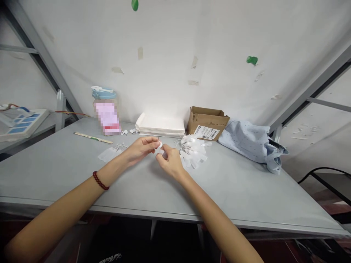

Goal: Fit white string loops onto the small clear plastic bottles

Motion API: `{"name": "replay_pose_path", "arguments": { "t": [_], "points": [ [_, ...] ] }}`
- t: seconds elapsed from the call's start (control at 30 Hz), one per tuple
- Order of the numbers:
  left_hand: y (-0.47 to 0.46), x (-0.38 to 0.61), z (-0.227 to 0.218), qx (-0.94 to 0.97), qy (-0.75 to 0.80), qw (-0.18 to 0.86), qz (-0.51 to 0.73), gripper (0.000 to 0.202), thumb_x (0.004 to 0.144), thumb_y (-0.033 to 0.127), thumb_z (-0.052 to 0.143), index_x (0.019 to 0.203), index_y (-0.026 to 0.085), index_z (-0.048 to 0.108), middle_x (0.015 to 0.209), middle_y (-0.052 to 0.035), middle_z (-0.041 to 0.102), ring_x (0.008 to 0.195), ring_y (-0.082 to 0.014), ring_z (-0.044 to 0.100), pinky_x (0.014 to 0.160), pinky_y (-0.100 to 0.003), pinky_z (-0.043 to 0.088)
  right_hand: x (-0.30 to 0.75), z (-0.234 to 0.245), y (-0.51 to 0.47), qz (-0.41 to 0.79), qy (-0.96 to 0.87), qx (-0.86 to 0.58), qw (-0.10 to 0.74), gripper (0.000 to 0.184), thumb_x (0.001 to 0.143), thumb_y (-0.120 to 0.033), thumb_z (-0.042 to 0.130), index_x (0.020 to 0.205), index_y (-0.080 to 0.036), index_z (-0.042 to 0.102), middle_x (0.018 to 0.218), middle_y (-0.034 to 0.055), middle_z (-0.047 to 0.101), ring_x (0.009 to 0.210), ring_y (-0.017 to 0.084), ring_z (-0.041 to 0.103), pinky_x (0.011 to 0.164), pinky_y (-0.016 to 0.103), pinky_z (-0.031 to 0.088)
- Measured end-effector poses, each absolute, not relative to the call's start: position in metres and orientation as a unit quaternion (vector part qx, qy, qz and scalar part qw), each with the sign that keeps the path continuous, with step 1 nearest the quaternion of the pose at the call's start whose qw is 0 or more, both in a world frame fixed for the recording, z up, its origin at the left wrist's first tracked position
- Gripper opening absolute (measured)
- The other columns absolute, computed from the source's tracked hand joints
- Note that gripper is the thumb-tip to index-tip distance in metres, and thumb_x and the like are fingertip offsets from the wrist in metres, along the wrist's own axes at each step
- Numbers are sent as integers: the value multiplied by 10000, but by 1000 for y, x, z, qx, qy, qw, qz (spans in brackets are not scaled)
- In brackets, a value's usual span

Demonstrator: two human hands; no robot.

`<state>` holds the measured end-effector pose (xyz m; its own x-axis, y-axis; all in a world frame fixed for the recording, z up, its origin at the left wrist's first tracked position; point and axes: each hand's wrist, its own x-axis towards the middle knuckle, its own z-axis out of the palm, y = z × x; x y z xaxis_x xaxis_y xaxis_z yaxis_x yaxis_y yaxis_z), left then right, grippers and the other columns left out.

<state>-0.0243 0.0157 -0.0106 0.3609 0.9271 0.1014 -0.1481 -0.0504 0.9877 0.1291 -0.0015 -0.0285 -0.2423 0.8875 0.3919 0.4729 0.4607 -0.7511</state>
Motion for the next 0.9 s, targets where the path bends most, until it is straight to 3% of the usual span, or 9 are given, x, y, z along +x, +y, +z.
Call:
{"name": "replay_pose_path", "arguments": {
  "t": [0.6, 0.77, 0.9],
  "points": [
    [18, -40, -3, 765, 354, 415, 343, 229, 767, 361, 648, 902, 185, 705, 916, -50, 684, 838, -178, 581, 754, -289, 444, 129, -33, 4, 293, -731, -502, 357, 132, 735, -304, 467, 693, -216, 377, 602, -49, 408, 580, 126, 380, 531, 250, 279],
    [18, -42, -2, 766, 335, 433, 337, 208, 755, 290, 649, 917, 166, 691, 947, -55, 674, 849, -170, 584, 782, -300, 462, 129, -34, 5, 300, -731, -504, 348, 140, 730, -311, 473, 693, -213, 380, 579, -59, 383, 564, 120, 362, 525, 243, 257],
    [15, -40, 2, 743, 341, 468, 336, 255, 770, 326, 644, 962, 160, 672, 975, -61, 676, 902, -176, 600, 820, -306, 465, 127, -31, 4, 300, -729, -503, 354, 125, 740, -323, 460, 727, -207, 414, 583, -55, 412, 558, 123, 384, 526, 244, 273]
  ]
}}
